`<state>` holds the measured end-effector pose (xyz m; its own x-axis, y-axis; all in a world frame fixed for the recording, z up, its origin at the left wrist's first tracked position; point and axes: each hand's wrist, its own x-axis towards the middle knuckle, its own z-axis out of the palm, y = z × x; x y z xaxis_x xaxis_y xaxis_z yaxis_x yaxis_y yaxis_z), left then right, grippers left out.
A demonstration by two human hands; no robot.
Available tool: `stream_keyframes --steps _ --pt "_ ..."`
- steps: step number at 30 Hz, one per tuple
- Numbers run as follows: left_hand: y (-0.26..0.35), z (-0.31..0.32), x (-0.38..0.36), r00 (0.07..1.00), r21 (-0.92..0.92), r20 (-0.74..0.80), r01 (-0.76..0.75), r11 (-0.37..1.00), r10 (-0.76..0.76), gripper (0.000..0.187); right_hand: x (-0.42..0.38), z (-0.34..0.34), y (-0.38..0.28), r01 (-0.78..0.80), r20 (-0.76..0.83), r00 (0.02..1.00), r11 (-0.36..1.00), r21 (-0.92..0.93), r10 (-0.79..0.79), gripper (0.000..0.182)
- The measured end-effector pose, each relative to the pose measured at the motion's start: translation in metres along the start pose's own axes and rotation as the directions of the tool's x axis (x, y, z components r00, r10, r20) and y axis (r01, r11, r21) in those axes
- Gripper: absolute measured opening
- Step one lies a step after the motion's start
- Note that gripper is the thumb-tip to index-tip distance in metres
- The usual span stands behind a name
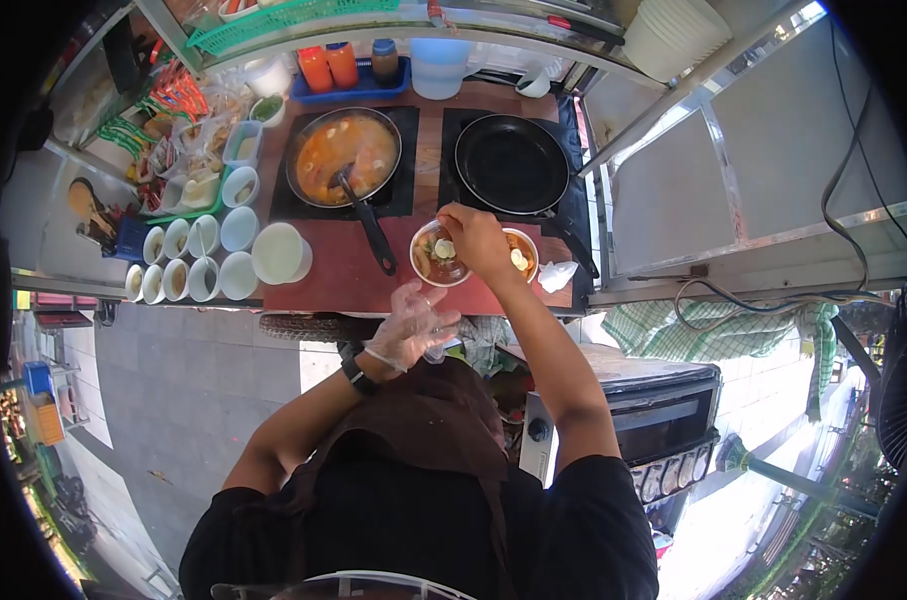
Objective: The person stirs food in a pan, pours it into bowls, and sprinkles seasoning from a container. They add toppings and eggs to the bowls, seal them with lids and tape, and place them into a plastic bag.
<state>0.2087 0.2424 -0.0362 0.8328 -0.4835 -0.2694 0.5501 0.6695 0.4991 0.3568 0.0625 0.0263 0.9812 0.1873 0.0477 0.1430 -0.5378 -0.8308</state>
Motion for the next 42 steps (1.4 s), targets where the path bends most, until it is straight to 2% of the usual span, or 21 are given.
stream_keyframes --steps 1,7,11,13,15,17,22,24,25,26,27,30,32,33,35,36,38,39,40,41,42 --pt "0.0 -0.001 0.001 1.0 -0.005 -0.003 0.001 1.0 -0.001 0.088 0.0 0.003 0.001 0.063 -0.057 0.996 0.997 -0.045 -0.065 0.015" --pt "0.002 -0.01 0.0 0.999 -0.029 -0.003 0.033 0.999 -0.033 0.099 -0.008 0.014 0.003 0.073 -0.098 0.991 0.987 -0.144 -0.088 0.015" --pt "0.013 -0.003 -0.008 0.999 0.014 0.011 0.033 0.999 -0.033 0.099 -0.013 0.024 0.009 0.065 -0.047 0.996 0.977 -0.204 -0.076 0.018" --pt "0.022 0.001 -0.015 0.998 0.063 -0.038 0.05 0.997 -0.047 0.099 -0.02 0.034 0.005 0.194 -0.152 0.945 0.869 -0.456 -0.29 0.034" --pt "0.029 -0.004 -0.026 0.995 0.071 -0.078 0.06 0.996 -0.055 0.081 -0.033 0.037 -0.013 0.237 -0.105 0.94 0.842 -0.485 -0.325 0.042" --pt "0.037 -0.01 -0.04 0.993 0.049 -0.089 0.087 0.995 -0.082 0.08 -0.045 0.041 -0.022 0.289 -0.025 0.934 0.794 -0.536 -0.357 0.057" --pt "0.057 -0.016 -0.066 0.972 0.019 -0.132 0.198 0.98 -0.194 0.074 -0.047 0.056 -0.02 0.245 -0.041 0.945 0.783 -0.571 -0.326 0.055" --pt "0.058 -0.026 -0.074 0.969 -0.088 0.033 0.245 0.965 -0.243 0.064 -0.047 0.056 -0.022 0.226 -0.052 0.949 0.789 -0.571 -0.309 0.053" --pt "0.059 -0.028 -0.078 0.957 -0.128 0.23 0.211 0.969 -0.178 0.06 -0.047 0.055 -0.025 0.223 -0.05 0.951 0.79 -0.571 -0.305 0.051" --pt "0.059 -0.029 -0.079 0.955 -0.13 0.232 0.22 0.967 -0.186 0.06 -0.047 0.055 -0.026 0.223 -0.047 0.952 0.79 -0.571 -0.303 0.049" --pt "0.072 -0.016 -0.08 0.946 0.073 0.239 0.209 0.975 -0.22 0.058 -0.047 0.056 -0.025 0.216 -0.05 0.954 0.791 -0.573 -0.296 0.049" --pt "0.084 -0.002 -0.085 0.938 0.102 0.152 0.298 0.949 -0.311 0.048 -0.046 0.059 -0.021 0.209 -0.045 0.956 0.778 -0.592 -0.291 0.049" --pt "0.103 0.016 -0.084 0.915 -0.123 0.157 0.392 0.912 -0.372 0.042 -0.046 0.059 -0.019 0.215 -0.041 0.957 0.794 -0.569 -0.288 0.048" --pt "0.104 0.016 -0.087 0.911 -0.114 0.163 0.399 0.91 -0.379 0.042 -0.047 0.059 -0.02 0.206 -0.053 0.957 0.794 -0.572 -0.286 0.048" --pt "0.108 0.012 -0.098 0.965 0.266 0.078 0.223 0.938 -0.252 0.033 -0.047 0.057 -0.022 0.248 -0.097 0.916 0.74 -0.625 -0.389 0.051" --pt "0.108 0.011 -0.102 0.963 0.277 0.088 0.223 0.935 -0.256 0.033 -0.054 0.05 -0.03 0.24 -0.11 0.914 0.739 -0.63 -0.391 0.051" --pt "0.106 0.006 -0.101 0.989 0.508 0.143 -0.031 0.861 -0.049 0.028 -0.078 0.024 -0.054 0.313 -0.19 0.89 0.86 -0.402 -0.413 0.054" --pt "0.106 0.016 -0.099 0.99 0.563 0.141 -0.106 0.82 0.031 0.018 -0.1 0.012 -0.054 0.313 -0.112 0.932 0.92 -0.236 -0.346 0.066" --pt "0.109 0.026 -0.095 0.991 0.558 0.13 -0.096 0.824 0.027 0.018 -0.117 -0.002 -0.065 0.19 0.116 0.971 0.968 0.166 -0.211 0.078" --pt "0.115 0.036 -0.084 0.925 0.733 0.327 -0.378 0.566 0.195 0.015 -0.128 -0.011 -0.075 -0.051 0.367 0.917 0.867 0.496 -0.156 0.09" --pt "0.117 0.046 -0.074 0.79 0.767 0.55 -0.607 0.211 0.271 0.015 -0.14 -0.009 -0.076 -0.176 0.482 0.843 0.727 0.664 -0.237 0.111"
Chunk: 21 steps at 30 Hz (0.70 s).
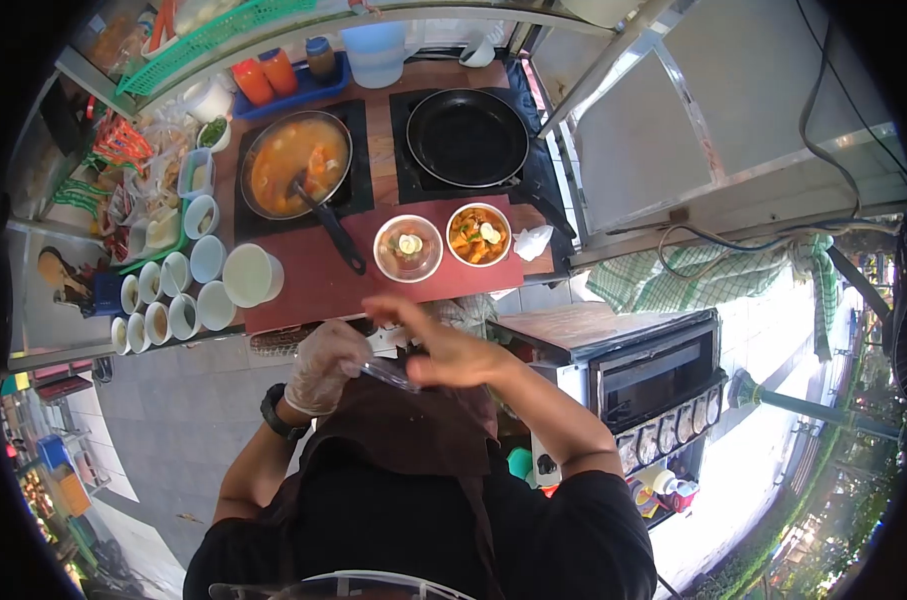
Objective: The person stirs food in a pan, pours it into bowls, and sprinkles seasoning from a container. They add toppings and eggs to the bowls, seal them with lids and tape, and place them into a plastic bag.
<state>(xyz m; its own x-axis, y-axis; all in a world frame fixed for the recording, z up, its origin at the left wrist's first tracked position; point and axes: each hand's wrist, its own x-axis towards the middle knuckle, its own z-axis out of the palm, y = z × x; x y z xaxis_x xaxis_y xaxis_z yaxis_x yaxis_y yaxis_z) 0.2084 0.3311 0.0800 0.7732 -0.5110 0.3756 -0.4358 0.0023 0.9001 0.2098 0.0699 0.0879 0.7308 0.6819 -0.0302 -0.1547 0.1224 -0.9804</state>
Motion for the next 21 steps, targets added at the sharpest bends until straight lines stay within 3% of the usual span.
stream_keyframes --steps 2,3,5,6,8,9,10,11,12,13,17,21 --pt "0.002 0.013 0.022 0.999 0.053 0.012 -0.049 0.997 0.049 0.014 -0.013 0.016 -0.013 0.077 0.075 0.995 0.996 -0.054 -0.073 0.123" --pt "0.001 0.019 0.034 0.982 0.168 0.025 -0.191 0.967 0.19 0.018 -0.016 0.016 -0.022 0.074 0.069 0.995 0.995 -0.06 -0.069 0.123" --pt "-0.002 0.029 0.058 0.915 0.323 0.045 -0.394 0.861 0.401 0.034 -0.025 0.009 -0.037 -0.027 -0.078 0.997 0.963 -0.268 0.007 0.122" --pt "-0.002 0.039 0.065 0.913 0.318 0.041 -0.396 0.861 0.405 0.034 -0.028 -0.002 -0.04 -0.032 -0.081 0.997 0.961 -0.273 0.011 0.122" --pt "-0.003 0.06 0.078 0.938 0.468 -0.222 -0.137 0.873 0.267 0.046 -0.026 -0.038 -0.045 -0.12 -0.281 0.953 0.708 -0.696 -0.115 0.116" --pt "-0.019 0.068 0.078 0.932 0.497 -0.237 -0.126 0.858 0.274 0.055 -0.022 -0.058 -0.039 -0.22 -0.372 0.914 0.574 -0.789 -0.16 0.11" --pt "-0.028 0.077 0.074 0.932 0.496 -0.24 -0.123 0.86 0.272 0.055 -0.019 -0.077 -0.028 -0.328 -0.449 0.866 0.427 -0.842 -0.22 0.104" --pt "-0.036 0.085 0.071 0.983 0.347 -0.157 -0.036 0.937 0.096 0.055 -0.015 -0.093 -0.015 -0.33 -0.451 0.866 0.428 -0.841 -0.218 0.104" --pt "-0.045 0.093 0.068 0.997 0.203 -0.045 0.076 0.976 -0.068 0.055 -0.011 -0.11 -0.001 -0.336 -0.428 0.868 0.338 -0.879 -0.251 0.101" --pt "-0.056 0.102 0.066 1.0 0.221 -0.005 0.022 0.975 -0.021 0.069 -0.007 -0.122 0.008 -0.337 -0.399 0.873 0.244 -0.909 -0.282 0.098" --pt "-0.078 0.12 0.055 0.98 0.258 0.122 0.124 0.958 -0.16 0.087 0.003 -0.138 0.036 -0.307 -0.352 0.906 0.207 -0.929 -0.233 0.092" --pt "-0.093 0.13 0.054 0.954 0.382 0.124 0.206 0.901 -0.271 0.083 0.006 -0.134 0.039 -0.321 -0.349 0.91 0.153 -0.935 -0.222 0.084"
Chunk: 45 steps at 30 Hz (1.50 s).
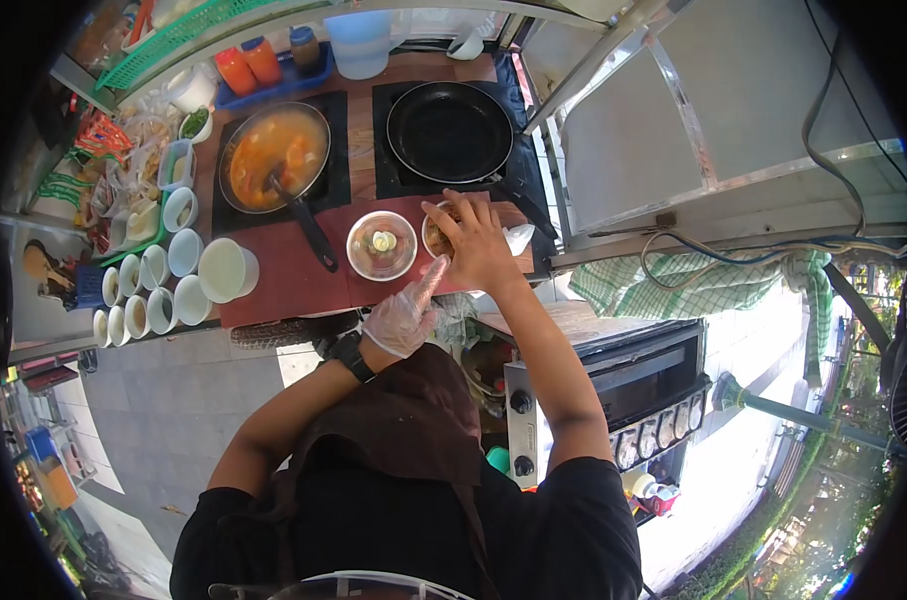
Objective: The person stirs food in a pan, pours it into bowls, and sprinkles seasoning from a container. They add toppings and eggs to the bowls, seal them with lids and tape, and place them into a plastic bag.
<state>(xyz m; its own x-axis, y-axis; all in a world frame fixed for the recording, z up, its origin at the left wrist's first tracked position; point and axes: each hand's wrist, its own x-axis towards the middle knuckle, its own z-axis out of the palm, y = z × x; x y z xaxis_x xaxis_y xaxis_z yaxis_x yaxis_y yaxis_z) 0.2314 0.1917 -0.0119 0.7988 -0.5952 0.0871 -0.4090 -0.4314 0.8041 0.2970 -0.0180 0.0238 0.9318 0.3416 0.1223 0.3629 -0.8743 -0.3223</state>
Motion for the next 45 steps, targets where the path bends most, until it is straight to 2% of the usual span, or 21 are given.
stream_keyframes --steps 3,5,8,15,17,20,22,24,27,29,30,32,34,35,36,38,39,41,42,44,45 --pt "-0.005 0.001 0.007 1.0 0.01 0.022 -0.008 1.0 0.008 0.084 0.002 0.005 0.001 0.008 -0.01 1.0 1.0 -0.004 -0.008 0.083" --pt "-0.007 0.002 0.011 0.992 0.117 0.089 0.082 0.99 -0.093 0.085 0.003 0.009 0.004 0.017 -0.031 0.999 1.0 -0.015 -0.017 0.083" --pt "-0.011 0.004 0.013 0.985 0.164 0.122 0.102 0.981 -0.123 0.086 0.002 0.012 0.007 0.022 -0.041 0.999 1.0 -0.006 -0.022 0.082" --pt "-0.012 0.008 0.012 0.986 0.219 0.111 0.099 0.971 -0.126 0.086 0.002 0.011 0.006 0.005 -0.077 0.997 0.998 0.066 0.0 0.08" --pt "-0.013 0.007 0.01 0.999 0.097 0.017 0.04 0.995 -0.042 0.086 0.001 0.011 0.007 -0.001 -0.068 0.998 0.998 0.064 0.005 0.08" --pt "-0.008 0.002 0.008 0.999 0.066 0.002 0.052 0.996 -0.052 0.088 0.001 0.01 0.007 0.018 -0.068 0.998 0.998 0.063 -0.014 0.082" --pt "-0.003 0.0 0.002 0.999 0.064 -0.019 0.049 0.997 -0.048 0.087 0.001 0.011 0.008 0.023 -0.12 0.993 0.995 0.099 -0.011 0.095" --pt "0.0 0.0 -0.002 0.998 0.058 -0.043 0.051 0.997 -0.048 0.087 0.001 0.009 0.01 0.021 -0.109 0.994 0.995 0.099 -0.01 0.097" --pt "0.006 -0.005 -0.005 0.99 -0.009 -0.138 -0.014 1.0 0.013 0.089 0.002 -0.002 0.011 0.036 -0.096 0.995 0.99 0.134 -0.023 0.098" --pt "0.016 -0.012 -0.005 0.976 -0.146 -0.208 -0.101 0.984 0.069 0.088 0.002 -0.01 0.016 0.057 -0.095 0.995 0.985 0.164 -0.042 0.099" --pt "0.018 -0.015 -0.007 0.975 -0.148 -0.212 -0.1 0.984 0.068 0.088 0.003 -0.013 0.02 0.091 -0.128 0.99 0.971 0.22 -0.063 0.102" --pt "0.022 -0.021 -0.016 0.995 -0.2 -0.093 0.012 0.98 -0.031 0.074 0.001 -0.017 0.032 0.127 -0.16 0.983 0.954 0.273 -0.085 0.105" --pt "0.024 -0.022 -0.02 0.99 -0.199 -0.142 -0.04 0.979 0.012 0.067 0.0 -0.02 0.042 0.139 -0.24 0.971 0.788 0.6 0.011 0.113" --pt "0.024 -0.022 -0.022 0.981 -0.193 -0.186 -0.096 0.976 0.059 0.061 -0.003 -0.021 0.045 0.142 -0.24 0.971 0.789 0.598 0.008 0.113" --pt "0.024 -0.022 -0.022 0.98 -0.192 -0.189 -0.098 0.976 0.061 0.061 -0.005 -0.029 0.04 0.139 -0.253 0.964 0.667 0.732 0.078 0.114" --pt "0.022 -0.022 -0.021 0.978 -0.34 -0.188 -0.152 0.928 0.091 0.046 -0.004 -0.034 0.032 0.192 -0.283 0.943 0.408 0.892 0.176 0.114" --pt "0.027 -0.026 -0.019 0.977 -0.341 -0.19 -0.157 0.927 0.096 0.046 -0.004 -0.039 0.02 0.194 -0.286 0.942 0.413 0.89 0.175 0.114" --pt "0.044 -0.047 -0.011 0.991 -0.626 -0.068 0.045 0.778 -0.111 0.042 -0.004 -0.054 -0.014 0.242 -0.183 0.944 -0.2 0.95 0.273 0.11" --pt "0.051 -0.056 -0.007 0.991 -0.622 -0.072 0.042 0.782 -0.11 0.042 -0.001 -0.054 -0.023 0.248 -0.187 0.955 -0.276 0.929 0.229 0.104" --pt "0.06 -0.076 0.002 0.932 -0.904 0.107 0.236 0.357 -0.347 0.042 0.002 -0.056 -0.048 0.261 -0.209 0.96 -0.331 0.907 0.184 0.106" --pt "0.062 -0.083 0.001 0.932 -0.902 0.099 0.233 0.365 -0.35 0.042 0.003 -0.056 -0.061 0.268 -0.227 0.963 -0.384 0.884 0.148 0.108"
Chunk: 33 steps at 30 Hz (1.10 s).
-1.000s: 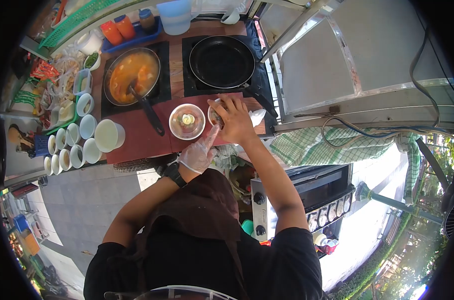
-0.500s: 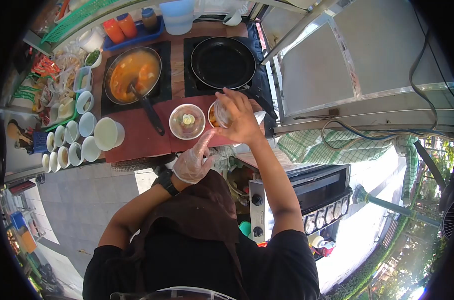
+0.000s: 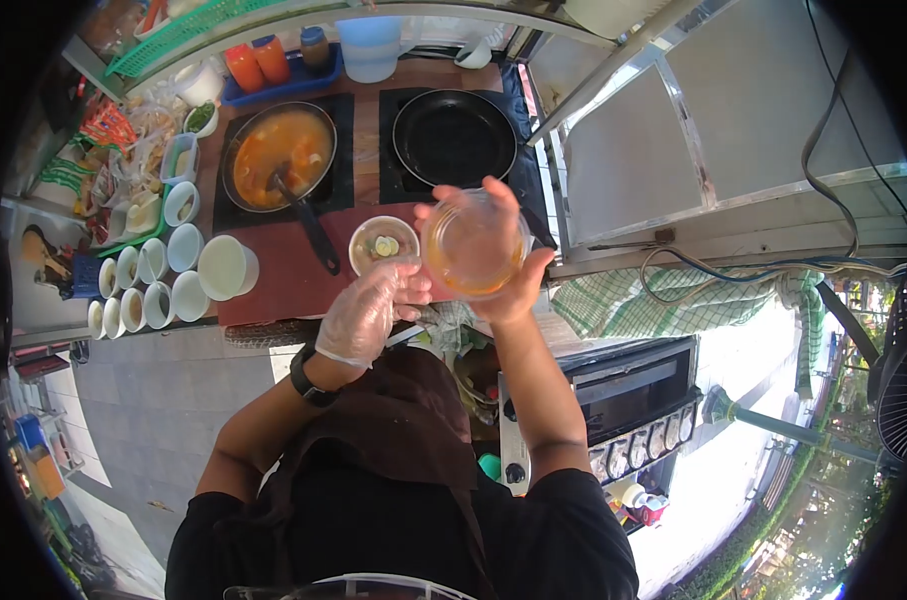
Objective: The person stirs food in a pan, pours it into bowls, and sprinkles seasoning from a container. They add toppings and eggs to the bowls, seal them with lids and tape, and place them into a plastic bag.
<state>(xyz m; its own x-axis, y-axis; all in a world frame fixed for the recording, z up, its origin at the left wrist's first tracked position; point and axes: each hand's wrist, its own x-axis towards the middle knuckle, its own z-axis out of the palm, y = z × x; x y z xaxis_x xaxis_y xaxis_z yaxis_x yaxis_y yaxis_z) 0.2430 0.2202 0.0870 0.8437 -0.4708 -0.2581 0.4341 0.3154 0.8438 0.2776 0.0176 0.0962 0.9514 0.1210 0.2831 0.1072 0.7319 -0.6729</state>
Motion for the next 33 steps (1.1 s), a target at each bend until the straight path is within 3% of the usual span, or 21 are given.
stream_keyframes --steps 2,6,7,8,9,10,11,12,14,15,16,17,21,23,25,26,27,28,30,32,33 --pt "0.012 -0.004 -0.005 0.998 -0.128 -0.028 -0.051 0.99 0.048 0.043 -0.004 0.016 0.014 -0.001 0.039 0.999 0.999 0.036 0.0 0.109" --pt "0.03 -0.012 -0.019 0.973 0.037 -0.1 -0.206 0.978 0.208 0.039 -0.011 0.032 0.042 -0.051 0.142 0.988 0.993 -0.109 0.066 0.114" --pt "0.03 -0.021 -0.021 0.86 0.624 0.068 -0.432 0.651 0.506 0.038 -0.014 0.036 0.046 -0.082 0.16 0.982 0.988 -0.132 0.103 0.116" --pt "0.028 -0.024 -0.025 0.863 0.615 0.097 -0.444 0.651 0.497 0.038 -0.017 0.04 0.05 -0.113 0.179 0.974 0.981 -0.158 0.141 0.118" --pt "0.027 -0.025 -0.031 0.934 0.229 -0.081 -0.321 0.919 0.347 0.034 -0.022 0.045 0.053 -0.117 0.181 0.971 0.972 -0.206 0.155 0.117" --pt "0.025 -0.028 -0.038 0.978 -0.222 -0.176 -0.153 0.963 0.115 0.031 -0.025 0.047 0.055 -0.124 0.185 0.967 0.96 -0.25 0.173 0.116" --pt "0.023 -0.035 -0.045 0.98 -0.219 -0.165 -0.149 0.964 0.113 0.031 -0.028 0.043 0.051 -0.115 0.18 0.97 0.961 -0.253 0.164 0.116" --pt "0.02 -0.044 -0.053 0.973 -0.198 -0.187 -0.173 0.965 0.136 0.029 -0.035 0.035 0.043 -0.003 0.144 0.985 0.854 -0.52 0.092 0.099" --pt "0.017 -0.062 -0.064 0.963 -0.17 -0.21 -0.205 0.964 0.168 0.027 -0.045 0.015 0.021 -0.063 -0.085 0.996 0.421 -0.905 -0.032 0.068" --pt "0.016 -0.069 -0.07 0.962 -0.129 -0.23 -0.182 0.975 0.149 0.027 -0.051 -0.001 0.005 -0.255 -0.276 0.952 0.157 -0.954 -0.132 0.054" --pt "0.014 -0.075 -0.074 0.958 -0.092 -0.256 -0.159 0.983 0.131 0.027 -0.054 -0.037 -0.003 -0.282 -0.24 0.947 -0.19 -0.941 -0.214 0.049" --pt "0.011 -0.077 -0.076 0.955 -0.094 -0.268 -0.162 0.982 0.132 0.027 -0.064 -0.073 -0.011 -0.35 -0.333 0.936 -0.384 -0.855 -0.113 0.043" --pt "0.018 -0.071 -0.076 0.964 -0.075 -0.263 -0.067 0.995 0.045 0.03 -0.077 -0.136 0.01 -0.495 -0.506 0.853 -0.508 -0.705 -0.129 0.033" --pt "0.021 -0.07 -0.069 0.967 -0.096 -0.254 -0.036 0.995 0.011 0.031 -0.089 -0.192 0.027 -0.405 -0.443 0.891 -0.614 -0.677 -0.1 0.027" --pt "0.027 -0.07 -0.066 0.962 -0.121 -0.272 -0.07 0.99 0.035 0.033 -0.097 -0.187 0.022 -0.179 -0.176 0.981 -0.718 -0.673 -0.079 0.02" --pt "0.029 -0.07 -0.065 0.964 -0.151 -0.261 -0.094 0.984 0.052 0.035 -0.095 -0.155 0.014 -0.304 -0.204 0.95 -0.569 -0.764 -0.235 0.017" --pt "0.031 -0.071 -0.065 0.958 -0.157 -0.276 -0.122 0.98 0.075 0.035 -0.1 -0.142 0.011 -0.246 -0.111 0.954 -0.513 -0.822 -0.28 0.01" --pt "0.032 -0.074 -0.063 0.953 -0.151 -0.292 -0.135 0.979 0.087 0.035 -0.093 -0.098 -0.003 -0.171 -0.063 0.961 -0.397 -0.902 -0.27 0.012" --pt "0.033 -0.08 -0.063 0.931 -0.137 -0.344 -0.176 0.975 0.119 0.033 -0.078 -0.002 -0.021 -0.278 -0.277 0.956 0.003 -0.961 -0.098 0.025" --pt "0.04 -0.084 -0.067 0.928 -0.125 -0.352 -0.178 0.976 0.124 0.032 -0.07 0.053 -0.007 -0.26 -0.287 0.955 0.253 -0.932 -0.073 0.029" --pt "0.044 -0.085 -0.069 0.919 -0.058 -0.356 -0.2 0.978 0.167 0.032 -0.061 0.075 -0.002 -0.077 -0.096 0.99 0.174 -0.982 -0.102 0.029"
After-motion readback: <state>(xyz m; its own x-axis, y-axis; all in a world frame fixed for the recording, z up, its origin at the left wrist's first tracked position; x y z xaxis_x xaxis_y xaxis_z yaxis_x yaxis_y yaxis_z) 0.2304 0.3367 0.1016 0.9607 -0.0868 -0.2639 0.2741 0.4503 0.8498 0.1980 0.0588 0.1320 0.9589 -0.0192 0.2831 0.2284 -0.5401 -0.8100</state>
